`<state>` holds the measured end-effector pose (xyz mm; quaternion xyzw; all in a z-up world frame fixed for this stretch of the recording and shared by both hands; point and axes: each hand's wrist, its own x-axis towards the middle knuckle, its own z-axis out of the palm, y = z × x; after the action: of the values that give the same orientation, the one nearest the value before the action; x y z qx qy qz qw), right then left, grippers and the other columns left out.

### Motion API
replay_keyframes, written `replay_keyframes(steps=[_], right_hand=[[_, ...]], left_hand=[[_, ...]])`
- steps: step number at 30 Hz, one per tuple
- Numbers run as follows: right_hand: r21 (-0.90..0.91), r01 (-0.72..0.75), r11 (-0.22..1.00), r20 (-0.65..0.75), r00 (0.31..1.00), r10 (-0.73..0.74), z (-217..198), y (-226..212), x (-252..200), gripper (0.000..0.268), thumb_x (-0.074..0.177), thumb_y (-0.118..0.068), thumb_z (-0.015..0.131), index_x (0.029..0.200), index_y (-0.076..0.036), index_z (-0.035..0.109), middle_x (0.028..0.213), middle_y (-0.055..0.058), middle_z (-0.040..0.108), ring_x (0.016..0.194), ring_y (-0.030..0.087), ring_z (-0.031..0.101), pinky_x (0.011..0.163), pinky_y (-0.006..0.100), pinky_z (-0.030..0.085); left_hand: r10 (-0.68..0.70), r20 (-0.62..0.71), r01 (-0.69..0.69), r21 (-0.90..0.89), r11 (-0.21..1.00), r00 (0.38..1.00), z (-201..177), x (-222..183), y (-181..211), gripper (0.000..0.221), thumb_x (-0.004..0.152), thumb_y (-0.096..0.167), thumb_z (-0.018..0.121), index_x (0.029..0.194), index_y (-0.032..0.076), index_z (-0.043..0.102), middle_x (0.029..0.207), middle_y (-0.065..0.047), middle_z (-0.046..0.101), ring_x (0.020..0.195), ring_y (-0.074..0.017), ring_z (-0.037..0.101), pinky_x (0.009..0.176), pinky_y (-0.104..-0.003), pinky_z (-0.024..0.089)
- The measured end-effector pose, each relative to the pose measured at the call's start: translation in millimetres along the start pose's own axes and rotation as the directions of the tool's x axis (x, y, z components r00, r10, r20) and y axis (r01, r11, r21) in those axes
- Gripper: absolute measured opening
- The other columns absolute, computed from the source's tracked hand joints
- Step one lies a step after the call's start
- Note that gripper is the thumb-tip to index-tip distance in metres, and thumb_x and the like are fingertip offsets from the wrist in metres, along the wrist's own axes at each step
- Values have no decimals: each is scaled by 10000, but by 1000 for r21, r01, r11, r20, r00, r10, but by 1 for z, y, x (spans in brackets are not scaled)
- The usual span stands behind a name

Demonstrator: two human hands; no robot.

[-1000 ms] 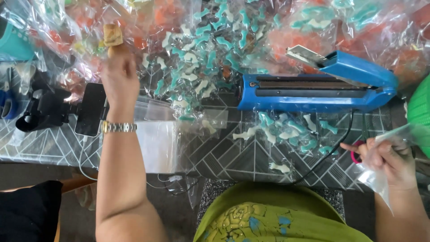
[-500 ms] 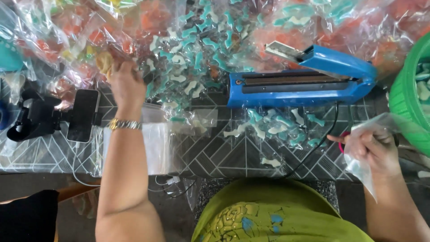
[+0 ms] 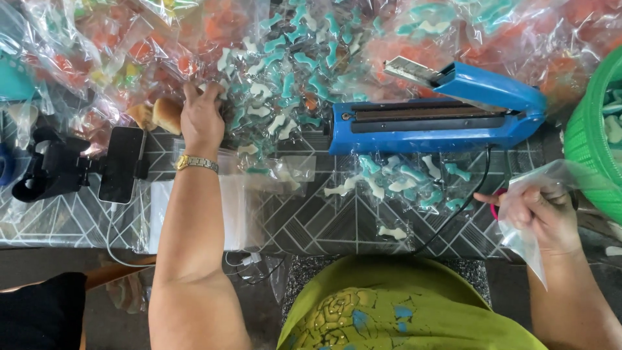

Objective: Packaging shark-shaped gummy candies into small plastic bags and sealing them with a heat sealer.

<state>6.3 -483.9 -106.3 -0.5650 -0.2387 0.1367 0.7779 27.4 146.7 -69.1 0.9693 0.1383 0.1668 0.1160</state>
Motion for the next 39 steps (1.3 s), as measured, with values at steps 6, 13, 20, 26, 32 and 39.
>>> replay_keyframes(steps=[6, 13, 20, 26, 32, 39], right_hand=[[14, 29, 999, 25, 999, -29, 1, -1, 1, 376, 1100, -304, 557, 760, -150, 603, 645, -49, 504, 571, 121, 520, 1038, 664, 541], [29, 39, 999, 36, 999, -40, -5, 4, 0, 358, 1091, -288, 566, 766, -140, 595, 637, -46, 482, 555, 96, 492, 1039, 655, 538], [31, 19, 999, 78, 997, -21, 6, -6, 5, 410, 1094, -301, 548, 714, -149, 573, 626, -53, 497, 529, 116, 463, 1052, 614, 519], [63, 7, 998, 106, 994, -13, -8, 4, 2, 393, 1100, -258, 528, 730, -141, 592, 639, -51, 517, 545, 132, 499, 1068, 642, 495], [-41, 43, 998, 86, 996, -40, 3, -3, 8, 457, 1099, -339, 533, 681, -154, 550, 624, -53, 491, 554, 109, 508, 1040, 598, 553], [-35, 51, 998, 69, 996, -48, 2, 0, 1, 437, 1115, -325, 526, 715, -152, 568, 655, -56, 511, 588, 129, 543, 1022, 577, 570]], left_hand=[[-245, -125, 232, -109, 967, 962, -2, 9, 22, 478, 1047, 313, 669, 1301, -58, 505, 1331, -297, 467, 1026, -503, 648, 791, -578, 581], [-363, 53, 366, -113, 924, 930, 10, 20, 33, 650, 981, 245, 728, 1451, 18, 341, 1431, -253, 435, 1066, -494, 640, 841, -584, 569], [-461, 308, 554, -467, 689, 832, -55, 6, 75, 536, 1033, 26, 559, 1519, 92, 341, 788, -11, 543, 511, -71, 450, 416, -185, 411], [-122, 38, 118, -628, 769, 992, -84, -47, 98, 353, 997, -75, 555, 1296, 110, 516, 861, -10, 467, 566, -58, 410, 421, -184, 374], [221, 50, -180, -420, 889, 974, -36, -135, 181, 366, 996, 104, 573, 1356, 85, 512, 1107, -116, 572, 498, -43, 473, 358, -164, 437], [382, -40, -384, -138, 913, 923, 29, -169, 226, 472, 921, 15, 564, 1384, 75, 498, 1349, -212, 575, 1091, -342, 578, 896, -420, 527]])
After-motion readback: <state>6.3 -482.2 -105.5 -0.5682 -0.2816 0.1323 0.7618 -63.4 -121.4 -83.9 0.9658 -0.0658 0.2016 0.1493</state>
